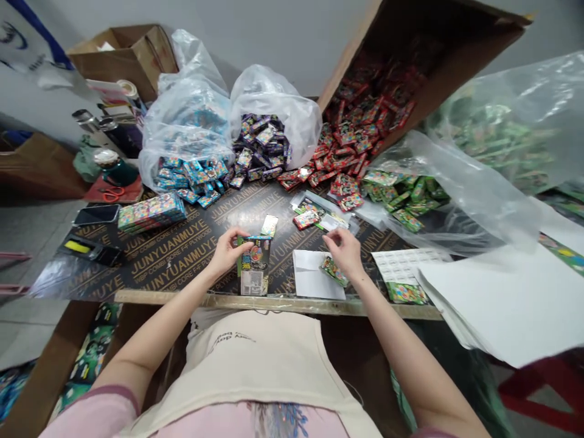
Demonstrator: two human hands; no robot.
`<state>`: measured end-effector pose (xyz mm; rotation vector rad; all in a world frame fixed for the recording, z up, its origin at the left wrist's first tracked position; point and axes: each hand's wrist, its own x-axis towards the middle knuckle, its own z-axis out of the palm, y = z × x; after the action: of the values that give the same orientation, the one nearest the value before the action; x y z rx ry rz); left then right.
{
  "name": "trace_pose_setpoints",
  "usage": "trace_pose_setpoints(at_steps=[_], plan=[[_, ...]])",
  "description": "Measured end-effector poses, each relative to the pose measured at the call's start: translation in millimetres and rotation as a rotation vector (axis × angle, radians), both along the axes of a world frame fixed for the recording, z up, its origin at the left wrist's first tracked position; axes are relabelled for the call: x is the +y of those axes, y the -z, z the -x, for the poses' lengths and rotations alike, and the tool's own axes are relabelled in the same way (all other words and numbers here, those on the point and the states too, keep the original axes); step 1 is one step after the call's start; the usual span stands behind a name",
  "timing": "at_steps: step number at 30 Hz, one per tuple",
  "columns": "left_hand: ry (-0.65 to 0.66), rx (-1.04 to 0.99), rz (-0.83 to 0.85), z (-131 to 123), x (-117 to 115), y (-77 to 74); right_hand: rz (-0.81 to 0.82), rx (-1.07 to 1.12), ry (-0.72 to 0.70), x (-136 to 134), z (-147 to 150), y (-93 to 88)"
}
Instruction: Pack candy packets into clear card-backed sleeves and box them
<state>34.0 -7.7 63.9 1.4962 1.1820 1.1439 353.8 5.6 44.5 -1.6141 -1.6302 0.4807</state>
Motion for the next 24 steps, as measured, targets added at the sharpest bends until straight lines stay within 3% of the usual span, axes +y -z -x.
trace_pose_setpoints(at_steps=[2, 5, 9, 11, 14, 19, 24], plan=[[0.003, 0.087, -0.070, 5, -2, -8.1, -0.007, 0.188, -0.040, 5, 25, -25.0], [0.066, 0.196, -0.172, 10, -4, -20.4, 0.077, 0.429, -0.233, 12, 68, -61.5], [0.094, 0.243, -0.288, 9, -8, -26.2, 0.227, 0.447, -0.590, 19, 112, -89.6], [0.089, 0.247, -0.299, 8, -10, -26.7, 0.286, 0.395, -0.736, 22, 124, -94.1], [0.052, 0.216, -0.246, 6, -11, -27.0, 0.349, 0.312, -0.839, 24, 135, -94.5], [-0.025, 0.110, -0.116, 6, -11, -24.5, 0.426, 0.257, -0.880, 28, 143, -88.4], [-0.017, 0.117, -0.162, 5, -12, -23.5, 0.428, 0.235, -0.893, 33, 146, -82.8]])
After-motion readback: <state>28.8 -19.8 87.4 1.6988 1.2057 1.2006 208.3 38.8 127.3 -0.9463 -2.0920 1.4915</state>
